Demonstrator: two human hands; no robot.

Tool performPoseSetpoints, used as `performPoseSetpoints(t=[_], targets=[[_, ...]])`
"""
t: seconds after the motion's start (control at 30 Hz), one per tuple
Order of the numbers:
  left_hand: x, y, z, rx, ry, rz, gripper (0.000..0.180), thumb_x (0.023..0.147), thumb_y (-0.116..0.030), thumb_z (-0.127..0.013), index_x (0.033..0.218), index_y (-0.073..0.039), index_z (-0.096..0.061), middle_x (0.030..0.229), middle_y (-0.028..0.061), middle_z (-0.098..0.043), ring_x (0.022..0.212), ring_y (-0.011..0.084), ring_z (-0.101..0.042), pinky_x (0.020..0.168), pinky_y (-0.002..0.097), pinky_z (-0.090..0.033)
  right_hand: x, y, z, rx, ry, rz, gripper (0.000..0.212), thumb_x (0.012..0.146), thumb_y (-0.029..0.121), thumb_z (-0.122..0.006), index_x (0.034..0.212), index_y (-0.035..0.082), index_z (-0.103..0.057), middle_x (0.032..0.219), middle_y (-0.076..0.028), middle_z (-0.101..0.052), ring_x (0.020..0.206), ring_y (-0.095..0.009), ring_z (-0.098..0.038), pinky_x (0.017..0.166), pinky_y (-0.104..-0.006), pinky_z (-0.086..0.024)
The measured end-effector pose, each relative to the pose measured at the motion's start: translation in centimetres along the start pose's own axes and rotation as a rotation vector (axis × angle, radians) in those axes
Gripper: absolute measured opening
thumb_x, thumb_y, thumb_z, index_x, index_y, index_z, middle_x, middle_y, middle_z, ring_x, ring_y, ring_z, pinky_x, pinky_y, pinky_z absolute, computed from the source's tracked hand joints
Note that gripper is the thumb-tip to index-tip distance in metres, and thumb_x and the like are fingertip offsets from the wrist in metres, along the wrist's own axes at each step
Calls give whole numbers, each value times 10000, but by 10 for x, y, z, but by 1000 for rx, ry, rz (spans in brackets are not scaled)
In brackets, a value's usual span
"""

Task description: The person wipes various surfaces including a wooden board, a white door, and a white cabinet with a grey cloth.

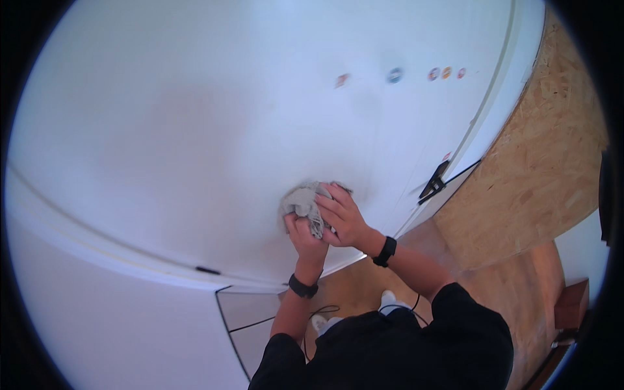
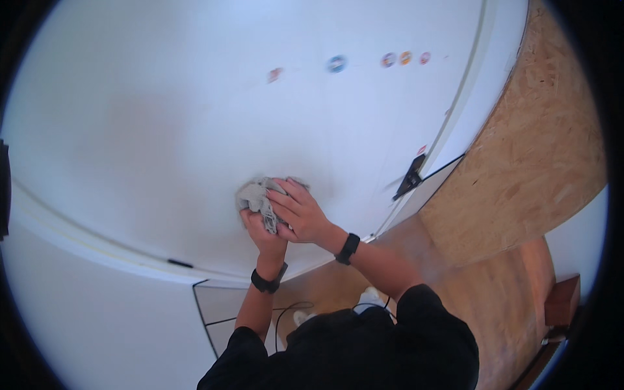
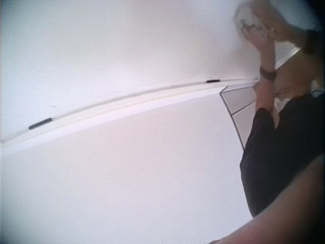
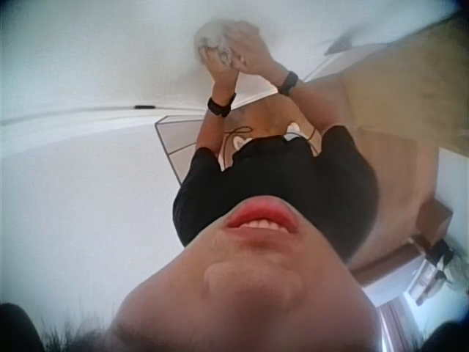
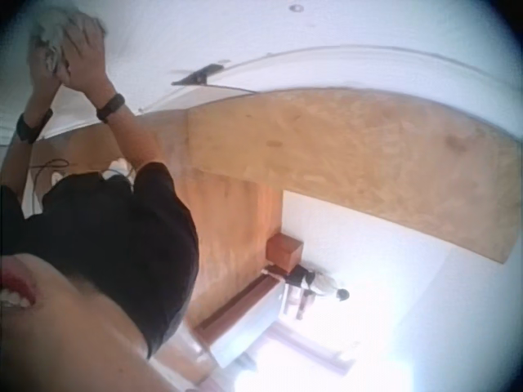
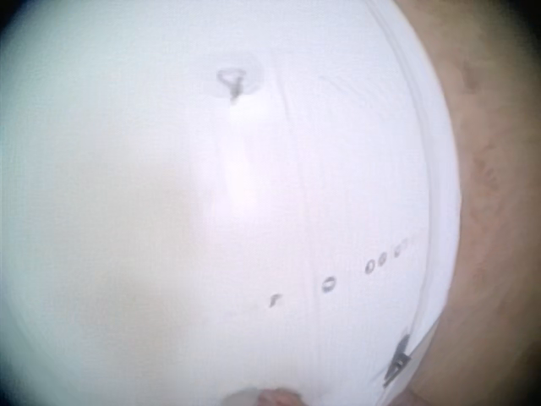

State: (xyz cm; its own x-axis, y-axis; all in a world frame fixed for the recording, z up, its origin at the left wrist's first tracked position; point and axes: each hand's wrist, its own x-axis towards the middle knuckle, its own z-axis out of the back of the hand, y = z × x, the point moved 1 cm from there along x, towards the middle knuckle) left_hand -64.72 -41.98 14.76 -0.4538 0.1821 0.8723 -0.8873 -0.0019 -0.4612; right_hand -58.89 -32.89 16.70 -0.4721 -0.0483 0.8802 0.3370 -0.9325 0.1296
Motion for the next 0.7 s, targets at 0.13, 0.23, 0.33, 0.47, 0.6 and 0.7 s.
performPoseSetpoints(t=[0.13, 0.23, 0.33, 0.47, 0.6, 0.7], targets=[[-19, -22, -65, 45, 142, 10, 319, 759, -109, -554, 1039, 23, -478, 994, 171, -489, 936, 327, -475, 798, 393, -385, -47, -45, 38, -8, -36, -132, 360, 632, 144, -561, 958, -6, -550, 1137, -111, -475, 1121, -309, -405, 932, -446, -336], [-25, -31, -83, 83, 173, 28, 344, 752, -118, -569, 1053, 20, -476, 1012, 168, -489, 942, 322, -480, 793, 389, -388, -63, -56, 53, 5, 63, -118, 357, 638, 127, -564, 967, -12, -546, 1135, -104, -473, 1110, -288, -416, 930, -425, -349], [-57, -29, -97, 100, 251, 173, 350, 755, -120, -569, 1064, 15, -474, 1032, 163, -487, 952, 314, -484, 802, 381, -385, -87, -62, 55, 150, 82, -216, 369, 640, 96, -563, 988, -21, -537, 1143, -117, -467, 1128, -319, -391, 935, -432, -334], [-70, -39, -122, 56, 331, 165, 400, 720, -135, -589, 1075, 1, -466, 1020, 170, -490, 942, 328, -482, 807, 386, -380, -118, -65, 71, 208, 76, -385, 394, 649, 93, -562, 1021, -28, -513, 1170, -128, -448, 1136, -326, -380, 945, -424, -320], [-93, -57, -149, -39, 603, 294, 453, 666, -132, -615, 1065, -17, -435, 968, 177, -488, 861, 371, -505, 704, 409, -422, -151, -75, 107, 200, 36, -664, 382, 656, 100, -563, 1016, -16, -510, 1164, -130, -453, 1132, -334, -377, 917, -407, -338], [-108, -81, -188, -116, 750, 298, 470, 667, -147, -616, 1071, -24, -410, 964, 175, -479, 830, 377, -515, 651, 418, -439, -174, -86, 149, 92, 17, -720, 391, 657, 76, -553, 1032, -19, -495, 1185, -145, -431, 1142, -341, -365, 929, -408, -326]])
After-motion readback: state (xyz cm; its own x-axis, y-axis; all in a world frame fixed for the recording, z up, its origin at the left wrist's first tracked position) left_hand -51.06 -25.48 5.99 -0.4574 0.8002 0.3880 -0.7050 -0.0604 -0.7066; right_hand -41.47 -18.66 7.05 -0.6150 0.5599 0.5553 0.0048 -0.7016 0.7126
